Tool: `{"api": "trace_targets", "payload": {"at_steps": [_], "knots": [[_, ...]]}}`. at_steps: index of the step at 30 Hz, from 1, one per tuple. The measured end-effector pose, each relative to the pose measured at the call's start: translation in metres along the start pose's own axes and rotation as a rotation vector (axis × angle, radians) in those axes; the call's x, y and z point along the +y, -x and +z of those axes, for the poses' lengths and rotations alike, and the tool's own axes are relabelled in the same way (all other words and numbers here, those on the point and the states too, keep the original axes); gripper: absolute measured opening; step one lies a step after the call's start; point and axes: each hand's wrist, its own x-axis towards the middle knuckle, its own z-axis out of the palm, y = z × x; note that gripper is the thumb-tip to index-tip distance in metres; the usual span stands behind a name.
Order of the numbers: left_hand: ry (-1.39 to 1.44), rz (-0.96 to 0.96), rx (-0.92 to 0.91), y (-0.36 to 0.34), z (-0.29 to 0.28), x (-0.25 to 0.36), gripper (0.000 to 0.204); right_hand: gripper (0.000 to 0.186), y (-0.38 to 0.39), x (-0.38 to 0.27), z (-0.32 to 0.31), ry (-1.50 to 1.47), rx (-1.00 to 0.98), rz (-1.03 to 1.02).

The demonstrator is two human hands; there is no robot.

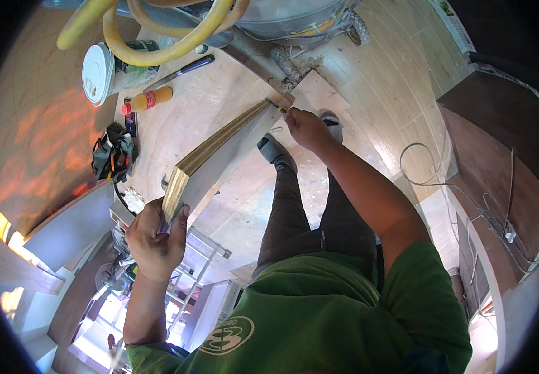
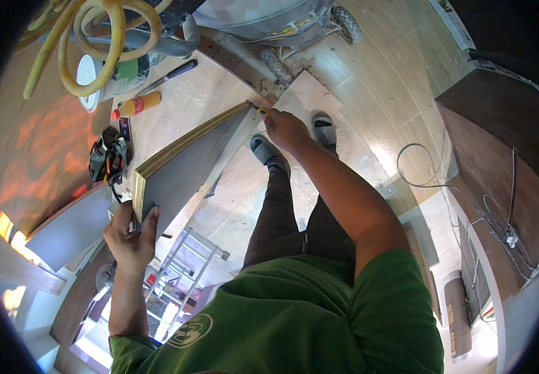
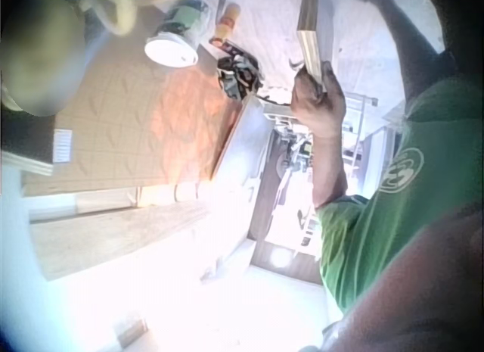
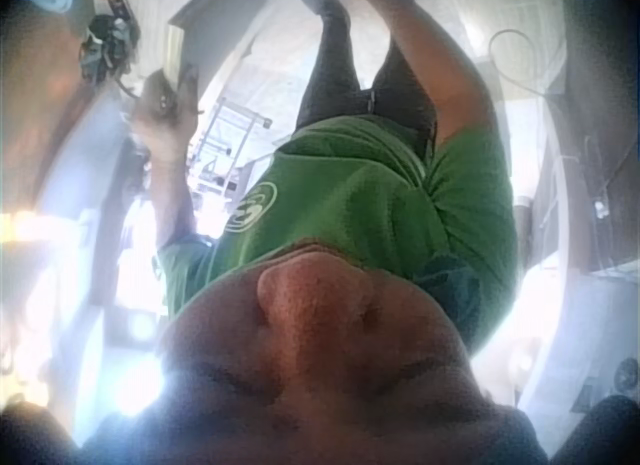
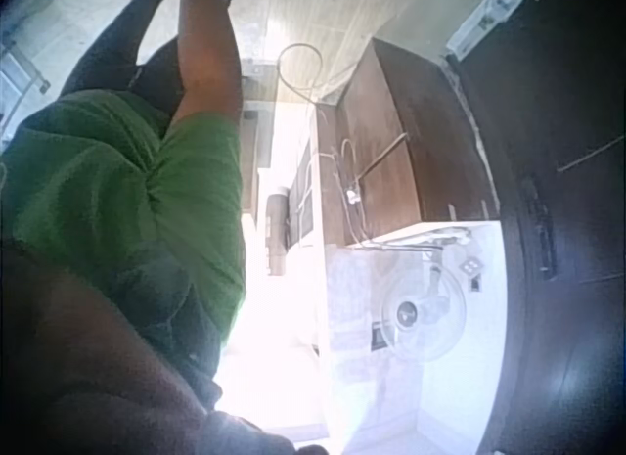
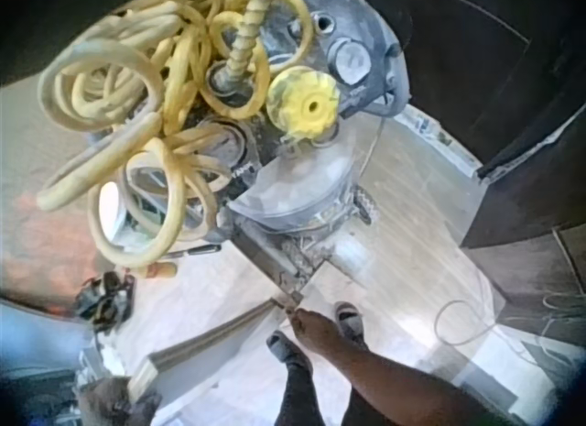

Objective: The person retrieves a utility knife from a tool bag and uses it to score a dark rectangular board along its edges. They then use a hammer to tap the board, likely to snap it along the scored lines. The person handles the board and tools on a wooden workbench.

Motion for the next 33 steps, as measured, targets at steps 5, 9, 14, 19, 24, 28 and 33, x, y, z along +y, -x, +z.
{"api": "trace_targets", "payload": {"at_steps": [5,9,14,19,24,28,33], "knots": [[0.008,-0.014,-0.015,-0.003,0.0,0.0,0.021,0.032,0.003,0.002,-0.003,0.007,0.004,-0.02],[-0.031,-0.048,-0.051,-0.003,-0.002,-0.002,0.021,0.031,0.001,0.003,-0.004,0.048,-0.053,0.014],[-0.023,-0.034,-0.041,-0.003,-0.002,-0.006,0.022,0.03,0.015,0.007,-0.01,0.016,-0.032,-0.022],[-0.029,-0.005,-0.04,-0.005,-0.003,-0.005,0.022,0.03,0.021,0.005,-0.017,0.013,-0.06,0.036],[-0.047,-0.019,-0.071,-0.006,-0.005,-0.002,0.022,0.031,0.023,-0.004,-0.029,-0.026,-0.106,0.092],[-0.028,-0.026,-0.066,-0.004,-0.004,-0.004,0.022,0.03,0.018,-0.014,-0.037,-0.071,-0.088,0.102],[0.014,-0.003,-0.023,-0.003,0.0,-0.002,0.023,0.031,0.001,-0.014,-0.025,-0.037,-0.123,0.103]]}}
